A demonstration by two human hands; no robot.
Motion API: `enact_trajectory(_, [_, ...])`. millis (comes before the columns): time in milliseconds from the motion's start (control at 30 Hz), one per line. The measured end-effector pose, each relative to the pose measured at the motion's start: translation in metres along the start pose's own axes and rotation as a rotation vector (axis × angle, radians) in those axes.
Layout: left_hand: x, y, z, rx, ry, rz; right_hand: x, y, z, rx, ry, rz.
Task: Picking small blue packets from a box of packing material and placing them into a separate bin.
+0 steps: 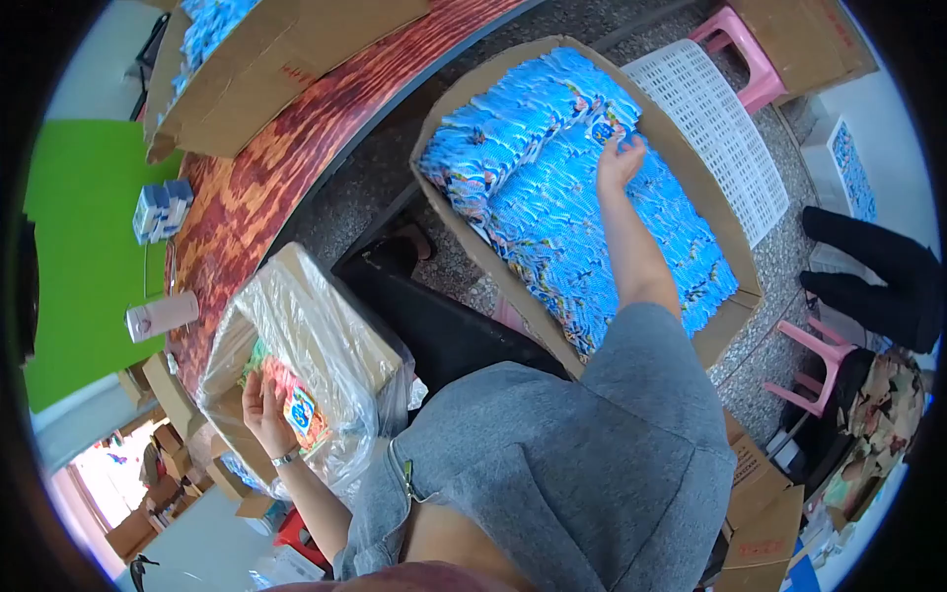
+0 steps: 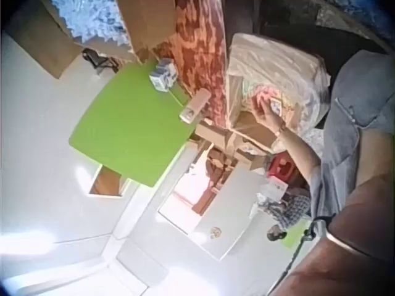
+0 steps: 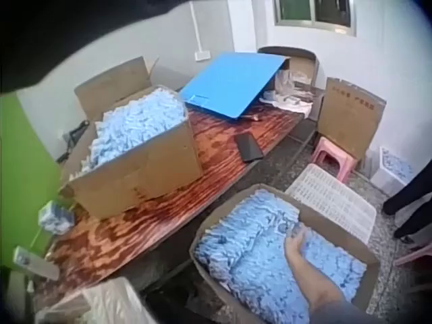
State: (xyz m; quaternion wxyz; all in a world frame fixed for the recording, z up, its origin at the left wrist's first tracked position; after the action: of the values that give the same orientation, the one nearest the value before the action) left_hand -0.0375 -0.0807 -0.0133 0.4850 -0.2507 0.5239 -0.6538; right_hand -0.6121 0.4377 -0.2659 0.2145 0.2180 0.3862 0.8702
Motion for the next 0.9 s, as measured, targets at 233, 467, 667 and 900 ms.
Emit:
enact_trajectory(233, [-0.027,-0.036,0.063,-0.075,-0.247,-0.082,-0.197,0.326,0.066,1.033,1.095,0.338])
enact_trajectory(467, [-0.057,-0.034,0.135,-0.303,-0.467,-0.197,-0.566,0.476,0.215,0.989,1.903,1.856])
enact_trajectory(667, [-0.075,-0.006,0.159,-0.351,-0.506,-0.17,-0.76,0.376,0.153,-0.001,1.755,2.399])
enact_trajectory(900, [-0.071,0.026,0.182,-0.32,-0.511,-0.149,-0.788,0.346,0.111,-0.179,1.738,2.297])
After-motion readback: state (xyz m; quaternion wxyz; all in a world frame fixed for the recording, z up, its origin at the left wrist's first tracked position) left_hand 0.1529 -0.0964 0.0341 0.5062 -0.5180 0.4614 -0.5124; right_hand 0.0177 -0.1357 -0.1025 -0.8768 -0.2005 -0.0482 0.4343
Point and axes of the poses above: each hand's wrist, its own x-axis towards the middle knuckle, its own z-axis out of the back of the hand, y = z × x, the point moved 9 cm from there along x, towards the middle knuckle, and after that the axes turned 2 degrees about z, right-handed, at the moved point
